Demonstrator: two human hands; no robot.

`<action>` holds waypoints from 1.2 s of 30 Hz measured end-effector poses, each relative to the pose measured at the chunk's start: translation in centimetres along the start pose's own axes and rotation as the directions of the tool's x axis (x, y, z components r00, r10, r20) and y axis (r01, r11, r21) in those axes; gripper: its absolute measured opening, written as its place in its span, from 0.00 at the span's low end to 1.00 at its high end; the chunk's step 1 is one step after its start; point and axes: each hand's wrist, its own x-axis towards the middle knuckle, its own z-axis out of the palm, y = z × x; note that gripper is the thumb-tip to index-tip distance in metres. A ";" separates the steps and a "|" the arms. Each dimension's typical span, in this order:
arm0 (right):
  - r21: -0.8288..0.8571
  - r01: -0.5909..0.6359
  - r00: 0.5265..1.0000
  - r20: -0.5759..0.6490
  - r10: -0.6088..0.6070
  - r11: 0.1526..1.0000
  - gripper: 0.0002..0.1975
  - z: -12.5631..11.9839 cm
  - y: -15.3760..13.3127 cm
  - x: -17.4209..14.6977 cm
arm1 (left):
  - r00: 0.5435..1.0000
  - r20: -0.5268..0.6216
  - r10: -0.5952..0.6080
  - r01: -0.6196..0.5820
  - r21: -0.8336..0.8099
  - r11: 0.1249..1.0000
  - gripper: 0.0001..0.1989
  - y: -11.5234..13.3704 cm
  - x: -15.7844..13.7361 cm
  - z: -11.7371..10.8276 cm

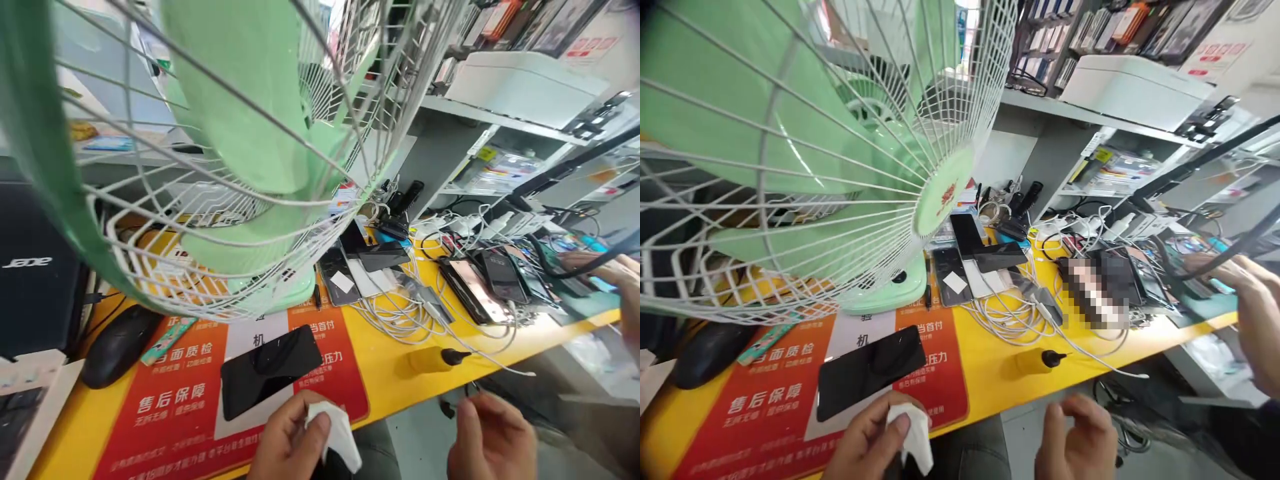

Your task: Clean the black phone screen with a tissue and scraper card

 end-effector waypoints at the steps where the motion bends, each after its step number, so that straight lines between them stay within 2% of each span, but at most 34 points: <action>1: -0.035 -0.040 0.999 0.002 0.040 0.999 0.16 0.0 1.0 0.9 | 1.000 0.013 -0.010 0.010 -0.015 1.000 0.25 0.1 0.3 0.1; 3: -0.101 -0.057 0.984 0.162 0.073 0.993 0.24 0.4 2.4 2.8 | 0.999 0.034 -0.037 0.038 -0.056 0.998 0.25 0.2 0.8 0.4; 6: -0.145 0.024 0.908 0.416 0.039 0.989 0.21 1.6 2.8 4.5 | 0.999 0.004 -0.038 0.038 -0.095 0.995 0.25 0.2 1.4 1.0; 8: -0.148 0.107 0.877 0.480 -0.023 0.983 0.17 2.3 2.1 4.5 | 1.000 -0.029 -0.010 0.008 -0.067 0.998 0.26 0.4 1.6 1.5; 10: -0.112 0.223 0.849 0.511 -0.136 0.968 0.16 2.7 0.7 3.8 | 0.998 -0.063 0.028 -0.030 -0.016 0.999 0.26 0.8 1.9 1.8; 11: -0.078 0.295 0.819 0.534 -0.210 0.952 0.17 2.8 -0.2 3.2 | 0.996 -0.079 0.050 -0.049 0.010 0.999 0.26 1.0 2.1 1.9; 12: -0.038 0.373 0.774 0.564 -0.289 0.927 0.18 2.9 -1.2 2.6 | 0.993 -0.095 0.073 -0.070 0.029 0.997 0.26 1.3 2.2 2.0; 14: 0.044 0.522 0.649 0.628 -0.430 0.852 0.18 3.2 -3.3 1.5 | 0.985 -0.124 0.124 -0.119 0.047 0.992 0.24 1.8 2.5 2.3; 16: 0.102 0.612 0.534 0.679 -0.505 0.785 0.18 3.7 -5.2 0.5 | 0.977 -0.120 0.178 -0.173 0.049 0.984 0.21 2.3 2.6 2.5; 17: 0.117 0.630 0.496 0.699 -0.514 0.768 0.17 4.0 -6.0 0.1 | 0.974 -0.107 0.197 -0.193 0.047 0.980 0.20 2.5 2.5 2.6; 20: 0.120 0.636 0.454 0.741 -0.496 0.762 0.18 4.9 -7.0 -0.6 | 0.969 -0.078 0.233 -0.232 0.018 0.973 0.17 2.6 2.0 2.5; 24: 0.106 0.674 0.401 0.779 -0.483 0.731 0.20 5.2 -6.9 -0.8 | 0.975 -0.087 0.207 -0.211 -0.045 0.976 0.17 2.3 1.2 2.1; 29: 0.088 0.791 0.323 0.781 -0.535 0.606 0.21 4.7 -6.7 0.0 | 0.978 -0.116 0.175 -0.187 -0.101 0.977 0.17 1.8 0.9 1.9; 33: 0.086 0.850 0.268 0.779 -0.567 0.519 0.19 4.4 -6.6 0.6 | 0.973 -0.124 0.196 -0.201 -0.029 0.979 0.18 2.1 0.9 1.9; 36: 0.095 0.844 0.263 0.784 -0.563 0.527 0.19 4.5 -6.5 0.5 | 0.962 -0.134 0.238 -0.234 0.041 0.971 0.18 2.6 0.8 2.0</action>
